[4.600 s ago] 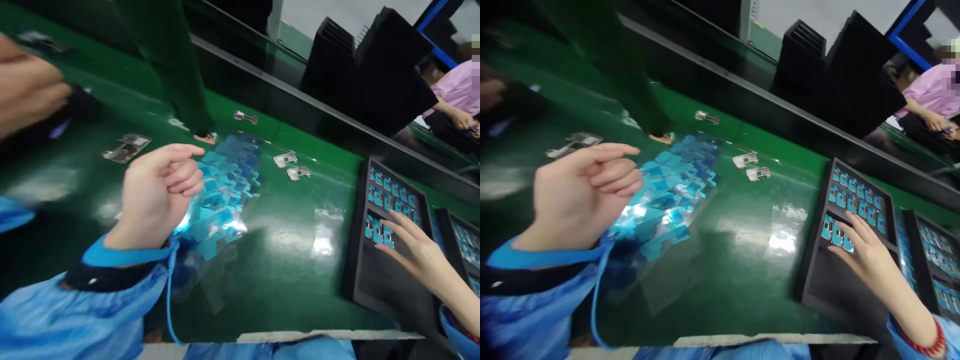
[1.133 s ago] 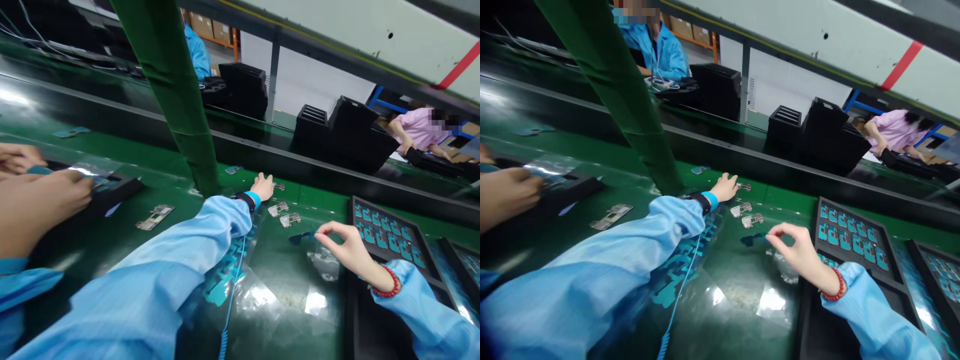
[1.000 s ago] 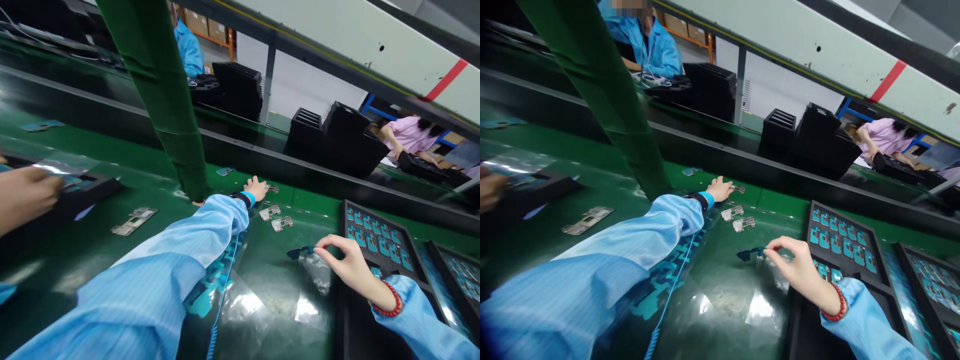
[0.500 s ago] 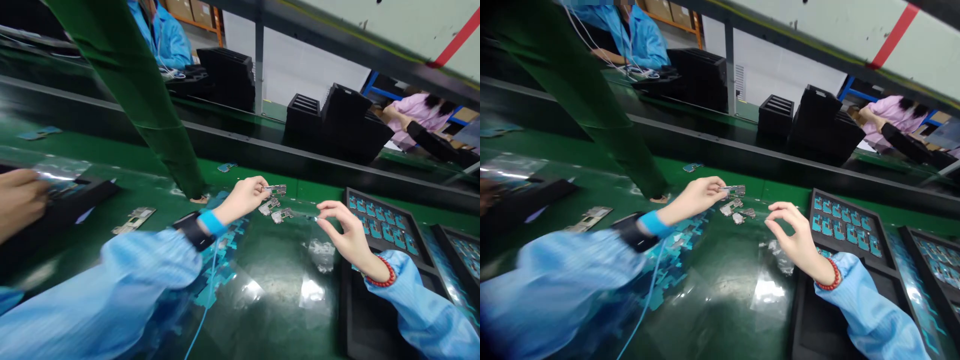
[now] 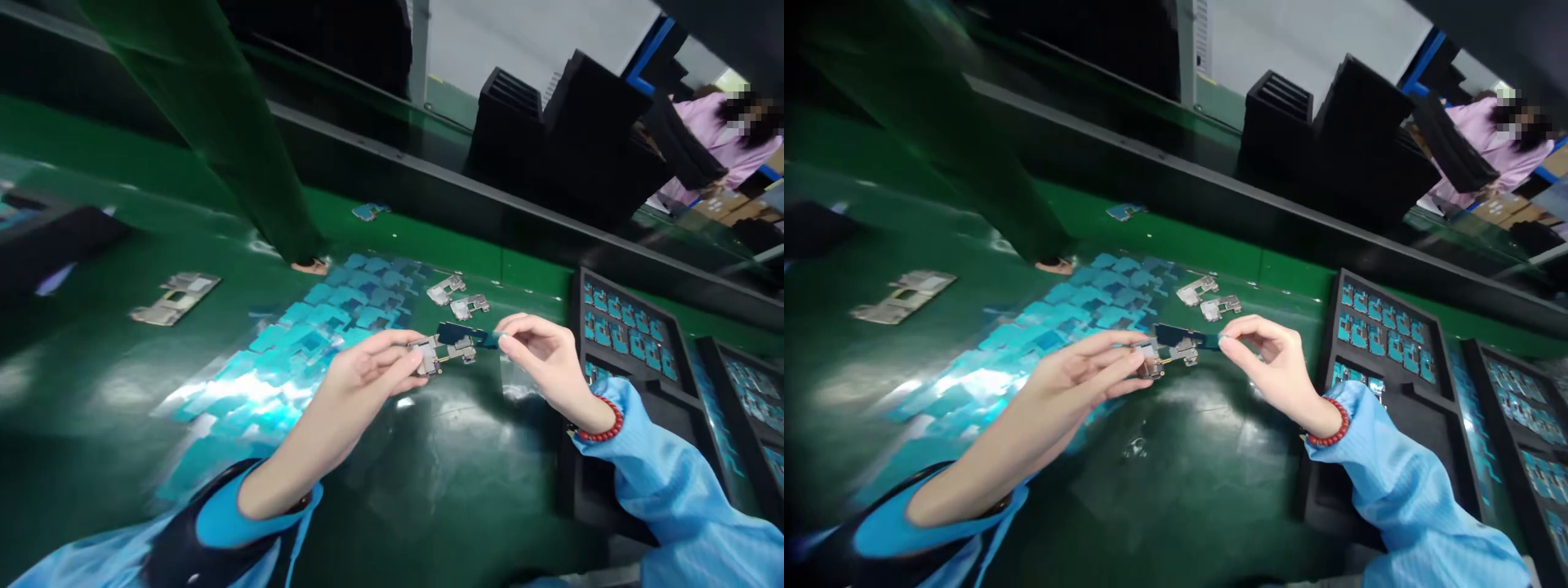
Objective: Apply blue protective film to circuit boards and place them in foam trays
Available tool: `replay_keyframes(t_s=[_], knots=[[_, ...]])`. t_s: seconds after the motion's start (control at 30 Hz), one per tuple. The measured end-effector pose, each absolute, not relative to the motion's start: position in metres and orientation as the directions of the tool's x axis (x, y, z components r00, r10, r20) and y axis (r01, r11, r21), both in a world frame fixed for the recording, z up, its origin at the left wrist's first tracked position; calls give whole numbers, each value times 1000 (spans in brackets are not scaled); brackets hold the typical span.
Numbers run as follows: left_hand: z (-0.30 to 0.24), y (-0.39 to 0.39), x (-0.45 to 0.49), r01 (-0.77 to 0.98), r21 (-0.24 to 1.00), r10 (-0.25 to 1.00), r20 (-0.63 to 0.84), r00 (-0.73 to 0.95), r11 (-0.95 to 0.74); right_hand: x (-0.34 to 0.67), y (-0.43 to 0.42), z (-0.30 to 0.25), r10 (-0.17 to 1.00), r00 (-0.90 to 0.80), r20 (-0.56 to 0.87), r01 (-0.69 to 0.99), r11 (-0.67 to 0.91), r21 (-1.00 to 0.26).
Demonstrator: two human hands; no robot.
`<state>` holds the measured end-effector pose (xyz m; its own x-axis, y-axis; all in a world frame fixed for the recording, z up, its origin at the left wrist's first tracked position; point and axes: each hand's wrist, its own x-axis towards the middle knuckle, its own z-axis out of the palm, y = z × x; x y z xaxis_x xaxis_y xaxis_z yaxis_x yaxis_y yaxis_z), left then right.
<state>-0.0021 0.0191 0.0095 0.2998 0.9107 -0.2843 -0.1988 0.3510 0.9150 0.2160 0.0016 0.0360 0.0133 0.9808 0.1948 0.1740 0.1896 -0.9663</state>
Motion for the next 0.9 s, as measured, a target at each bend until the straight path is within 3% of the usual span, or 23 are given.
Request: replay_keyframes(t_s=[0.3, 0.57, 0.9], knots=[[7, 15, -6, -217, 913, 930, -300, 213, 345, 208, 3, 26, 998, 21, 58, 157, 54, -986], [2, 7, -7, -137, 959, 964, -228, 136, 247, 205, 2, 22, 1000, 12, -22, 159, -24, -987], [21, 7, -4, -24, 922, 917, -383, 111, 387, 203, 3, 25, 999, 39, -26, 147, -31, -989]])
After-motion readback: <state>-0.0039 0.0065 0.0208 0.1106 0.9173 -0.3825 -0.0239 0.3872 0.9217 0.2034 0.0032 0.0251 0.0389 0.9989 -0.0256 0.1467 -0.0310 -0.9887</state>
